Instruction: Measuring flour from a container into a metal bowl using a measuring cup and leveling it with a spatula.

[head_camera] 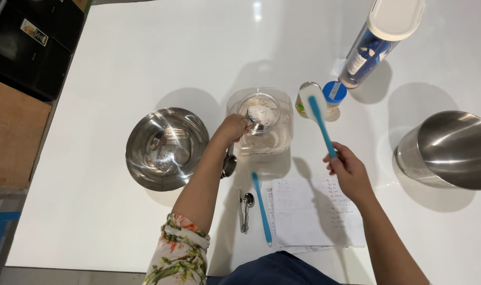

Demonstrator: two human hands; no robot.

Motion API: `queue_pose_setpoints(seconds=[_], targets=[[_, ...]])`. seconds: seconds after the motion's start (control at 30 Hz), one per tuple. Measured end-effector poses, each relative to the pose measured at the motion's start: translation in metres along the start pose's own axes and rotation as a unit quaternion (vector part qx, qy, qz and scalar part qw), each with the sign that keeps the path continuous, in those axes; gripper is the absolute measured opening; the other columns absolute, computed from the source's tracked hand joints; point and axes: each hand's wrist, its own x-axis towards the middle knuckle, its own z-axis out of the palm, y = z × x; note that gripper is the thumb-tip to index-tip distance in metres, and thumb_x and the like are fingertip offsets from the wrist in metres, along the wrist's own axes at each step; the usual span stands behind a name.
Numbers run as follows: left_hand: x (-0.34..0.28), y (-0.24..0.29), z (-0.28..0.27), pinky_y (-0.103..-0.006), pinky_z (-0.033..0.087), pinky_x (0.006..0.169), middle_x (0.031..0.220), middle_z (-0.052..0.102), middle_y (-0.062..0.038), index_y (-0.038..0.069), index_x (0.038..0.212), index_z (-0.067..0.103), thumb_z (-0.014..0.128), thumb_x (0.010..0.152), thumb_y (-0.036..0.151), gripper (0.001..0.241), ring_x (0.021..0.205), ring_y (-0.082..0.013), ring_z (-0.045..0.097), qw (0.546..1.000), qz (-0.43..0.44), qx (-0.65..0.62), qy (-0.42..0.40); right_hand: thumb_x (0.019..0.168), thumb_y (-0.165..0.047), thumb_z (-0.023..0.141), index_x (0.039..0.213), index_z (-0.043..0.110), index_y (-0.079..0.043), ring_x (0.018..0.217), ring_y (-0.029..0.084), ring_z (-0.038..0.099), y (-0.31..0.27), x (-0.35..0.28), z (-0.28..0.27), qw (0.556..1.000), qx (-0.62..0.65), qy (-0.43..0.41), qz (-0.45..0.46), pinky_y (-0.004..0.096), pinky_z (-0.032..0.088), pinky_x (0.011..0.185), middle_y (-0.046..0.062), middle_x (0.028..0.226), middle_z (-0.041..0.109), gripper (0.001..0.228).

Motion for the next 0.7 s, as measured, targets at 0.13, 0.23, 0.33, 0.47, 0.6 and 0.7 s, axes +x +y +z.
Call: queue_pose_setpoints(seconds=[0.13,0.23,0.33,0.47,0.6,0.7], targets=[[-0.030,0.002,0.011,-0.0297,0.035,0.043,0.071,0.062,-0.002,0.003,0.092,0.066,0.051,0.100,0.017,0.021,0.050,-0.0120,0.045,0.991,0.017,-0.129,0.042,0.099,-0.011,0.050,0.142,0.056,-0.008,0.076,0.017,0.066,-0.054,0.017,0.019,0.981,-0.190,-0.022,-0.030,0.032,0.056,0.074,0.005,0.098,0.073,0.043],[-0.042,0.013,0.018,-0.0292,0.039,0.043,0.069,0.061,-0.003,0.004,0.094,0.067,0.052,0.099,0.018,0.021,0.049,-0.0121,0.047,0.985,0.022,-0.154,0.072,0.098,-0.011,0.051,0.142,0.056,-0.011,0.077,0.020,0.068,-0.073,0.033,0.027,0.972,-0.234,-0.030,-0.019,0.036,0.055,0.077,0.006,0.099,0.074,0.044],[-0.029,-0.005,0.020,-0.0289,0.038,0.043,0.069,0.059,-0.003,0.002,0.096,0.066,0.050,0.100,0.018,0.022,0.050,-0.0120,0.047,0.979,0.045,-0.183,0.074,0.096,-0.009,0.052,0.140,0.060,-0.012,0.083,0.023,0.069,-0.061,0.047,0.032,0.959,-0.276,-0.033,-0.048,0.039,0.053,0.080,0.009,0.099,0.075,0.045],[-0.036,-0.004,0.022,-0.0282,0.038,0.043,0.069,0.060,-0.002,0.006,0.100,0.068,0.050,0.099,0.018,0.022,0.053,-0.0102,0.049,0.975,0.037,-0.201,0.090,0.095,-0.009,0.051,0.138,0.061,-0.012,0.089,0.026,0.071,-0.050,0.051,0.041,0.956,-0.288,-0.034,-0.047,0.040,0.054,0.084,0.011,0.101,0.075,0.044],[-0.035,-0.003,0.024,-0.0289,0.037,0.044,0.070,0.061,-0.004,0.003,0.098,0.068,0.051,0.098,0.018,0.023,0.054,-0.0119,0.049,0.975,0.047,-0.194,0.102,0.096,-0.008,0.051,0.137,0.061,-0.010,0.094,0.029,0.071,-0.048,0.052,0.048,0.951,-0.300,-0.032,-0.073,0.042,0.054,0.086,0.012,0.103,0.074,0.042],[-0.026,-0.006,0.026,-0.0310,0.043,0.051,0.073,0.065,-0.006,0.001,0.098,0.069,0.050,0.098,0.018,0.025,0.060,-0.0144,0.056,0.978,0.059,-0.163,0.119,0.096,-0.008,0.051,0.137,0.061,-0.009,0.094,0.030,0.071,-0.050,0.051,0.050,0.949,-0.304,-0.032,-0.078,0.043,0.054,0.086,0.013,0.103,0.073,0.042]])
